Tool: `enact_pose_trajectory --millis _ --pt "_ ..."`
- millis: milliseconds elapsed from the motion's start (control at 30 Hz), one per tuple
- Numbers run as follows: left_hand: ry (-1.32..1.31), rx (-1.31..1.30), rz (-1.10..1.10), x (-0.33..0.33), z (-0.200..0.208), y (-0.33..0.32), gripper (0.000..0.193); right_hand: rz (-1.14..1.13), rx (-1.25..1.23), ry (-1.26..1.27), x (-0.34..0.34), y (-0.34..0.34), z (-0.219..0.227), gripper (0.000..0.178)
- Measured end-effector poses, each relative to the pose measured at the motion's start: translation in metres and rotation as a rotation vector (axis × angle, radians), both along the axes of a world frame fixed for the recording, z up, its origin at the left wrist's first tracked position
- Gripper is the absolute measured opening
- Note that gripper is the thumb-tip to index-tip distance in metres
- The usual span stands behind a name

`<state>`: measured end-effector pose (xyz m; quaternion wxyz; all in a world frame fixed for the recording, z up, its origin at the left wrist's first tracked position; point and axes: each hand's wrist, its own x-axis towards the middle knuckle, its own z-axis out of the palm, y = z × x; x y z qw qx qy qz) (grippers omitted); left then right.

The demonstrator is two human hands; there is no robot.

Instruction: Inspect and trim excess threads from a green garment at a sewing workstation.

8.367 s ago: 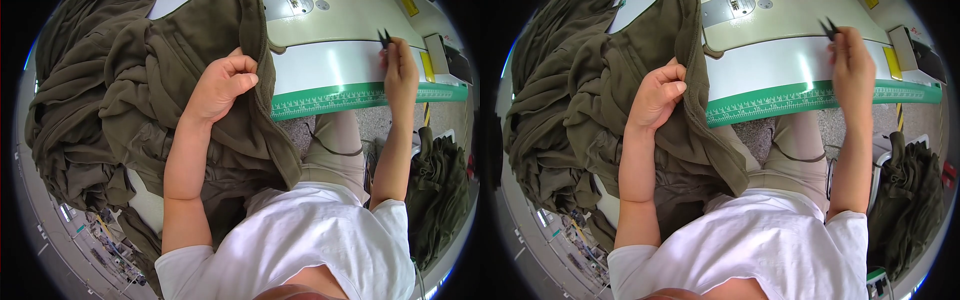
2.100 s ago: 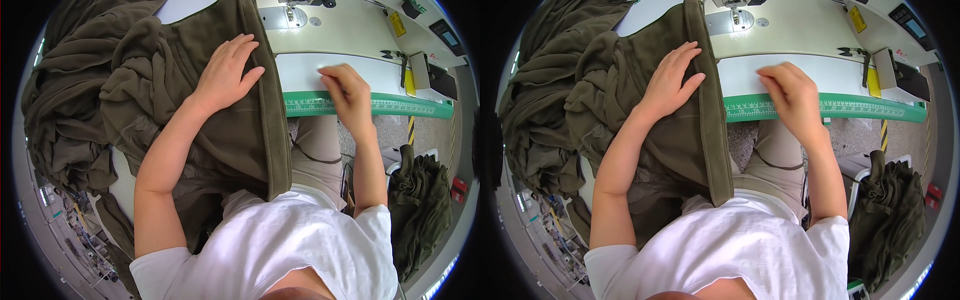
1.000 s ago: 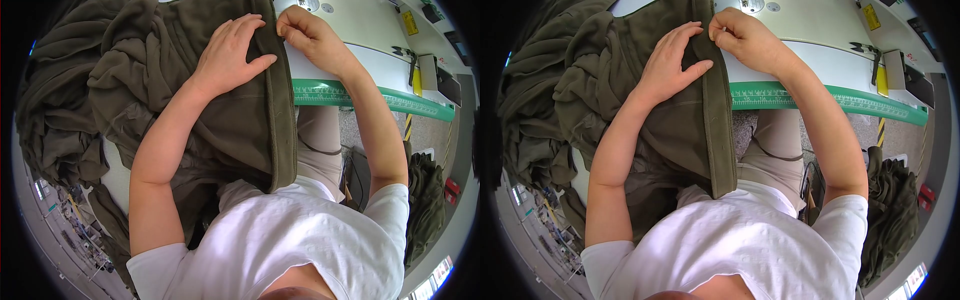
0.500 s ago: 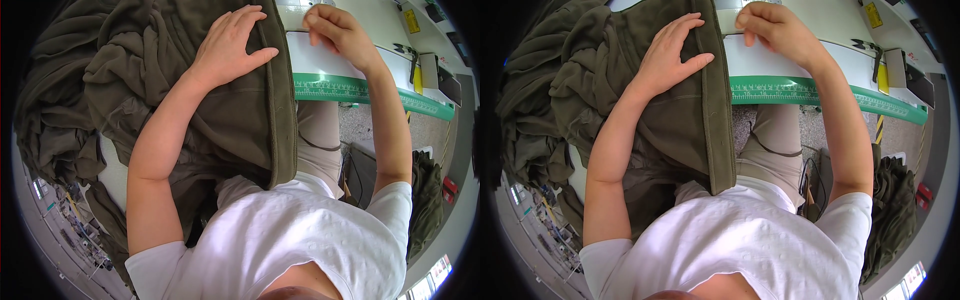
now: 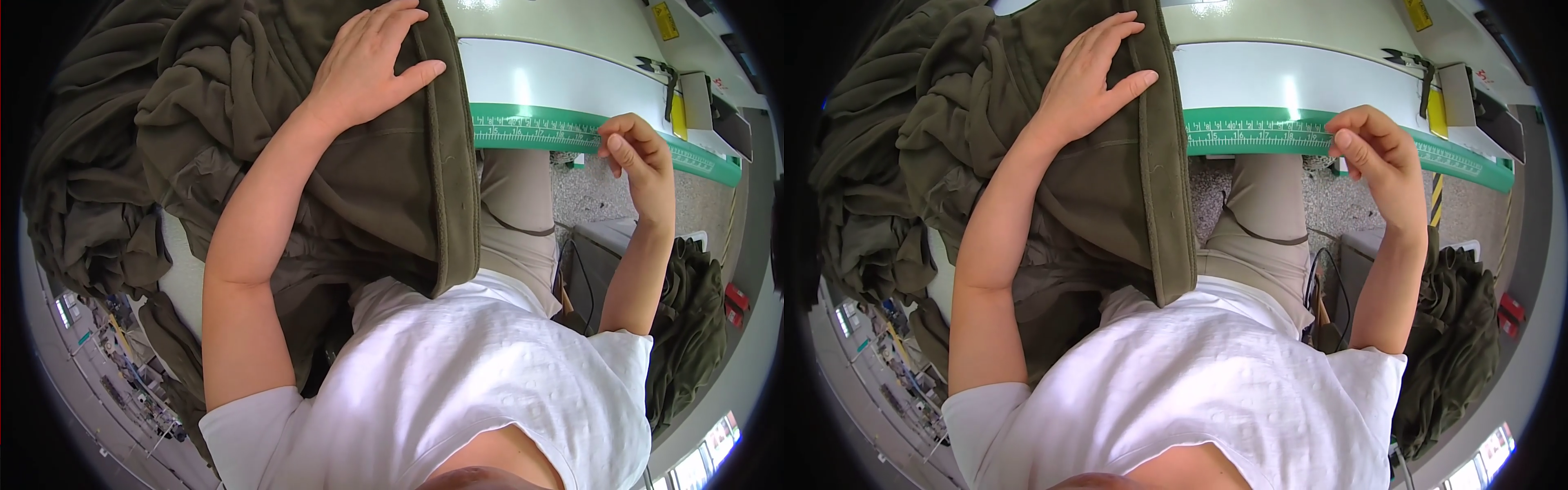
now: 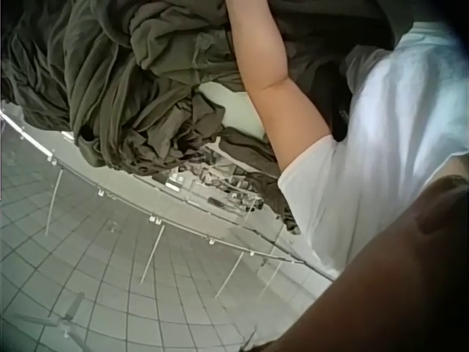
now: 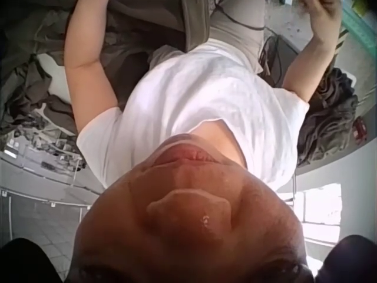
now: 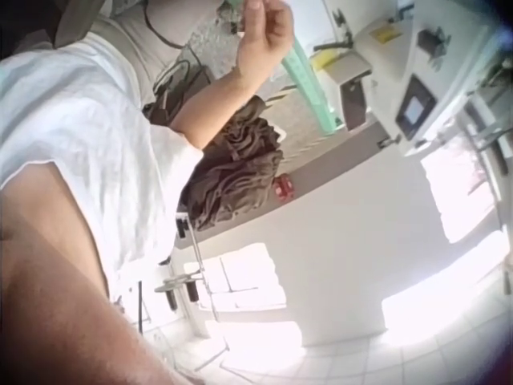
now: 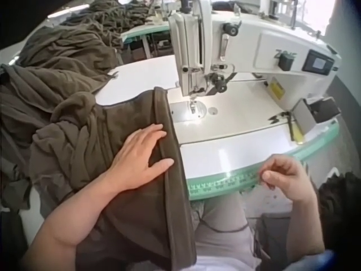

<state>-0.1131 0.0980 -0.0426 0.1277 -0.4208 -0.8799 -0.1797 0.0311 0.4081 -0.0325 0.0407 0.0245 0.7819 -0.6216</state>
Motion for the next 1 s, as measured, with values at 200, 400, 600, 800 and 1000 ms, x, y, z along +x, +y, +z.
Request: enact_pose_trajectory --millis 200,400,600,800,1000 --pt "-0.218 0.003 0.029 0.005 0.011 0.000 0.056 -0.066 -0.022 0.004 0.013 -0.005 -0.004 0.014" --pt "-0.187 -0.004 0.030 0.005 0.008 -0.001 0.055 0.237 -0.182 -0.165 0.025 -0.070 -0.013 0.011" --pt "-0.176 -0.029 0.053 0.009 0.009 0.002 0.056 0.190 0.188 0.326 0.005 -0.128 -0.011 0.010" --pt "-0.210 -0.068 0.073 0.009 0.009 0.003 0.056 0.161 0.588 0.443 0.004 -0.140 -0.040 0.007" --pt "-0.233 -0.088 0.099 0.009 0.012 0.001 0.057 0.321 1.087 0.008 0.038 -0.021 -0.075 0.013"
